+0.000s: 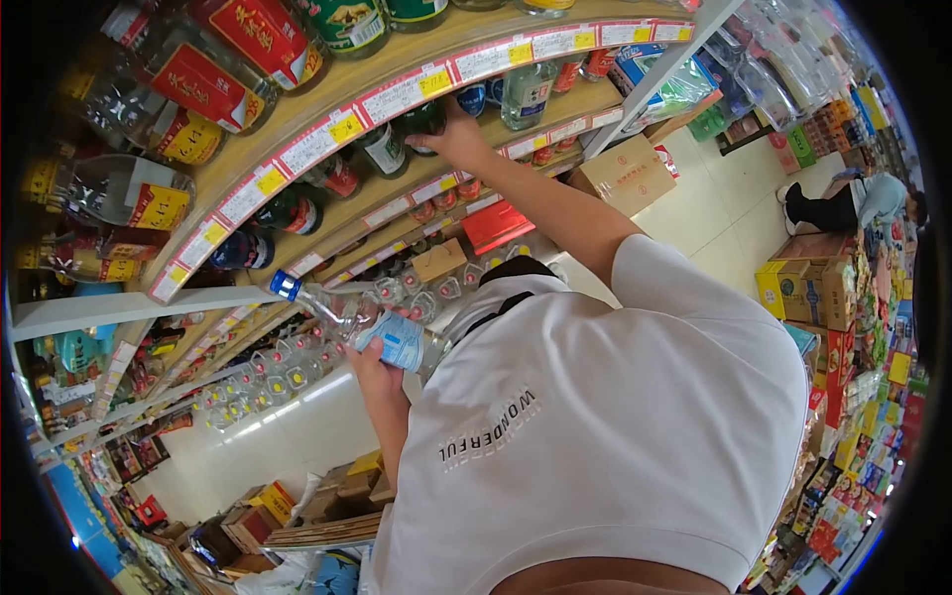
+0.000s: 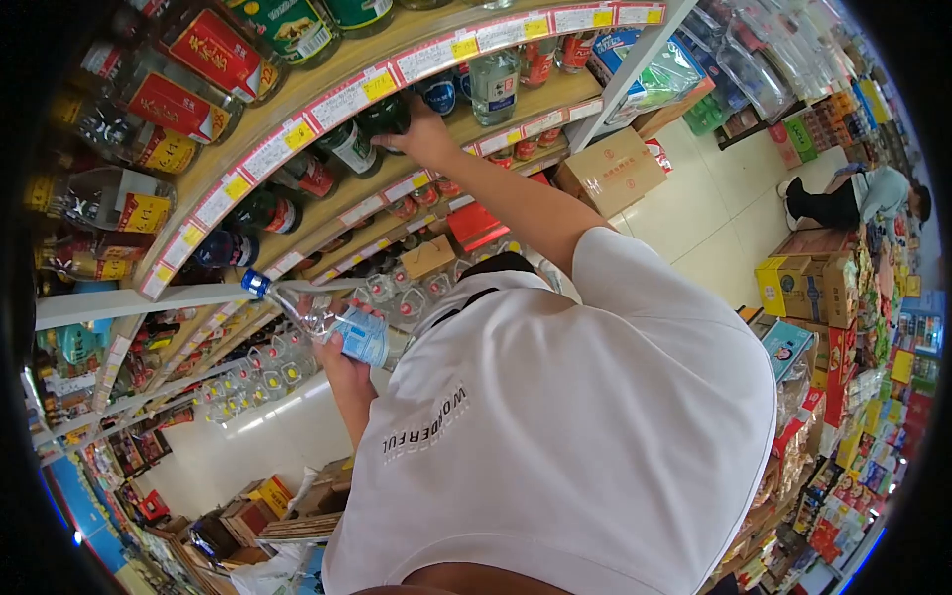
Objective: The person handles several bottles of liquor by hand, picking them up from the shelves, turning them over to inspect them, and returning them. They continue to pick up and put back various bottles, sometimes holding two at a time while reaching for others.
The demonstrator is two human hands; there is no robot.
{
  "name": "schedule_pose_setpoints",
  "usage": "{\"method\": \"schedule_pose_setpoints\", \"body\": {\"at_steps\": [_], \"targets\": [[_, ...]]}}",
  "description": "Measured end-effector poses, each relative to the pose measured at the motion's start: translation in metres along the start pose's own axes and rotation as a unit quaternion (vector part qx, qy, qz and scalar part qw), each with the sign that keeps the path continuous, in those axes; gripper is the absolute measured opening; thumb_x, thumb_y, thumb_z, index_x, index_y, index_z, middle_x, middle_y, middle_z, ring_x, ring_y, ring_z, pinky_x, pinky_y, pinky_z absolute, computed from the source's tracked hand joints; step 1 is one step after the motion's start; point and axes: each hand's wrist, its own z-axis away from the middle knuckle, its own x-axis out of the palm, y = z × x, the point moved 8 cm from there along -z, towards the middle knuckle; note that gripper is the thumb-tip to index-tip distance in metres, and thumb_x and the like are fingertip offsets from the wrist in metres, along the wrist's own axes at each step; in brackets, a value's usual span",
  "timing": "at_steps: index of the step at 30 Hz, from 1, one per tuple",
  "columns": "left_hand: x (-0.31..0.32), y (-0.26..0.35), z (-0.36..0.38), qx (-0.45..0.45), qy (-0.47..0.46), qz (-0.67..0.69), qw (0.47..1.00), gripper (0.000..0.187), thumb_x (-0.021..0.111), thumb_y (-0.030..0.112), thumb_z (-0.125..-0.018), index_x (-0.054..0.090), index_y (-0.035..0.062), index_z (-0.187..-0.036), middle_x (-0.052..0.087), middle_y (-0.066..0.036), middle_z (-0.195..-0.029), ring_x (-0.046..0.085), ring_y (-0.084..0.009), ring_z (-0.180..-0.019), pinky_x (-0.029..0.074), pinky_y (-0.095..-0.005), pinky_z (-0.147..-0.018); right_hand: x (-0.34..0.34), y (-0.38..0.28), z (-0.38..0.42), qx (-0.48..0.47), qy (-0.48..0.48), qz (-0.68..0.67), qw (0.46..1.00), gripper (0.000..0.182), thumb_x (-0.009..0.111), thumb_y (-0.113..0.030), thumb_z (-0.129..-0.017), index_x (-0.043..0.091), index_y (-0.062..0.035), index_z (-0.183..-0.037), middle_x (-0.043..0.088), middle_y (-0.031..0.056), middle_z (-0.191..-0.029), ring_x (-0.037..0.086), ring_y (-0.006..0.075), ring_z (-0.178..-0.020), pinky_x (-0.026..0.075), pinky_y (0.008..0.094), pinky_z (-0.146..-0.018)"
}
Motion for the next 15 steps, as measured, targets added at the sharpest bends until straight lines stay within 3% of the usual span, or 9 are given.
{"method": "schedule_pose_setpoints", "body": {"at_steps": [2,3,6,7,10,12,15], "targets": [[0.007,-0.011,0.000,-0.025,-0.003,0.010,1.000,0.074,0.080,0.022,-0.075,0.041,0.0027,-0.135,0.060,-0.020,-0.115,0.065,-0.0405,-0.104,0.054,-0.0575,-0.093,-0.009,0.005,0.013,0.047,-0.027,0.032,0.998,0.092,0.085,-0.042,-0.073,0.040,0.0038,-0.139,0.064,0.0230,-0.119,0.061,0.0411,-0.111,0.050,0.0415,-0.096],[0.012,-0.015,-0.001,-0.035,-0.004,0.011,0.999,0.072,0.081,0.022,-0.074,0.044,0.0003,-0.132,0.061,-0.020,-0.114,0.065,-0.0402,-0.103,0.054,-0.0574,-0.093,-0.018,0.006,0.025,0.001,0.003,0.041,0.999,0.077,0.080,-0.036,-0.082,0.044,0.0045,-0.136,0.066,0.0220,-0.114,0.064,0.0373,-0.108,0.051,0.0406,-0.092],[0.017,-0.040,-0.014,-0.065,-0.043,-0.005,0.997,0.071,0.077,0.027,-0.076,0.044,-0.0034,-0.131,0.061,-0.019,-0.115,0.065,-0.0367,-0.103,0.056,-0.0567,-0.089,-0.052,0.010,0.063,-0.012,0.058,0.013,0.998,0.056,0.072,-0.027,-0.090,0.049,0.0048,-0.129,0.068,0.0206,-0.109,0.068,0.0316,-0.102,0.053,0.0390,-0.087],[0.023,-0.047,-0.017,-0.077,-0.057,-0.004,0.995,0.069,0.077,0.027,-0.076,0.046,-0.0034,-0.129,0.062,-0.019,-0.114,0.065,-0.0368,-0.103,0.056,-0.0565,-0.089,-0.067,0.008,0.076,0.047,0.052,-0.032,0.997,0.038,0.065,-0.019,-0.094,0.054,0.0043,-0.122,0.069,0.0192,-0.106,0.069,0.0270,-0.098,0.053,0.0377,-0.085],[0.049,-0.076,-0.021,-0.142,-0.124,0.020,0.982,0.065,0.079,0.028,-0.075,0.050,-0.0029,-0.125,0.063,-0.019,-0.112,0.066,-0.0368,-0.102,0.056,-0.0551,-0.088,-0.121,0.028,0.103,0.097,0.086,0.045,0.991,0.032,0.064,-0.017,-0.095,0.055,0.0030,-0.119,0.069,0.0175,-0.102,0.069,0.0264,-0.097,0.053,0.0354,-0.085],[0.064,-0.082,-0.026,-0.161,-0.150,0.035,0.975,0.064,0.080,0.027,-0.075,0.052,-0.0027,-0.124,0.064,-0.019,-0.112,0.066,-0.0367,-0.101,0.057,-0.0540,-0.088,-0.157,0.075,0.110,0.126,0.144,0.002,0.982,0.033,0.065,-0.015,-0.094,0.055,0.0030,-0.119,0.069,0.0161,-0.102,0.069,0.0261,-0.095,0.053,0.0351,-0.084],[0.092,-0.095,-0.023,-0.184,-0.171,0.042,0.967,0.064,0.081,0.024,-0.074,0.051,-0.0021,-0.125,0.064,-0.019,-0.111,0.067,-0.0367,-0.101,0.056,-0.0531,-0.089,-0.205,0.061,0.095,0.182,0.164,0.054,0.968,0.042,0.068,-0.017,-0.092,0.052,0.0036,-0.125,0.066,0.0178,-0.113,0.066,0.0268,-0.104,0.052,0.0358,-0.089]]}}
